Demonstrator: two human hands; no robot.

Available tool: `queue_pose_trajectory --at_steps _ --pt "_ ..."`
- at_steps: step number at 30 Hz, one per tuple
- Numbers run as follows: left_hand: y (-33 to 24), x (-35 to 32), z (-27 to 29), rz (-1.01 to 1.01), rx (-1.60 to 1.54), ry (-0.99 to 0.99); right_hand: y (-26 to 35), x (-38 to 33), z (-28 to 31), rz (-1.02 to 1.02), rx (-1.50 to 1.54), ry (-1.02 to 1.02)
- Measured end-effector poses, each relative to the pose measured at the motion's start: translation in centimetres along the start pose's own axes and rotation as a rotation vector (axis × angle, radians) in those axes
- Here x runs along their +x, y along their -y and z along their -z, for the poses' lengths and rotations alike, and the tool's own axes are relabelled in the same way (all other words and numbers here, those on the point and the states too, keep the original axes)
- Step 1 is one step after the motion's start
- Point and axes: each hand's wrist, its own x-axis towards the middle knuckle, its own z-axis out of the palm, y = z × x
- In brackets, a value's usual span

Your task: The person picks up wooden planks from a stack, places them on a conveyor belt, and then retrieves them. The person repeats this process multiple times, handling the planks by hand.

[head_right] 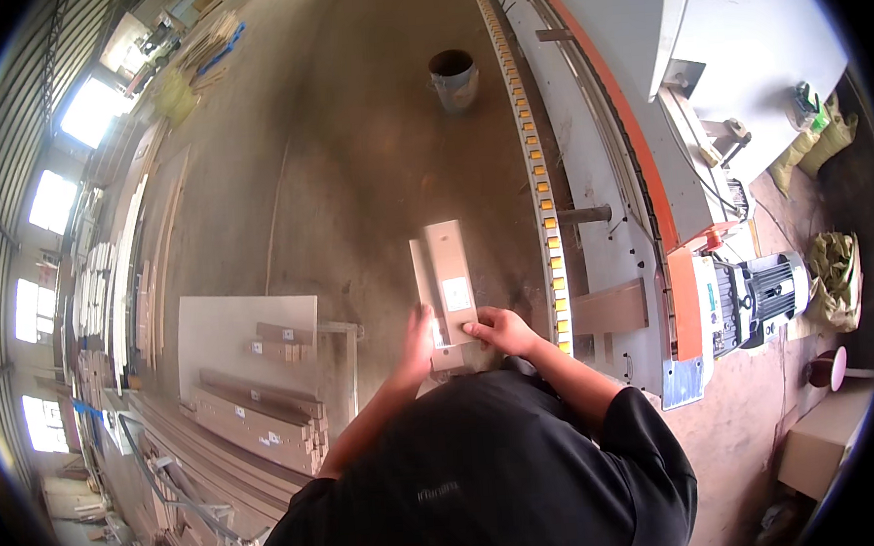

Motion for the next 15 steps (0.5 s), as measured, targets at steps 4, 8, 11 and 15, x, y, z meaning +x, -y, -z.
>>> queue_pose_trajectory --at_steps 4,8,11,15 --pt "2.0 0.9 1.9 -0.064 0.006 -0.045 3.8 0.9 -1.0 0.038 -0.404 0.157" --pt "2.5 0.2 2.5 -0.032 -0.018 -0.071 3.8 1.7 -2.1 0.069 -0.732 0.230" --pt "2.7 0.4 2.7 -0.029 -0.133 -0.050 3.8 1.9 -3.1 0.105 -0.902 0.267" --pt "3.3 0.6 3.0 -0.077 -0.114 0.032 4.3 2.1 -3.4 0.078 -0.988 0.319"
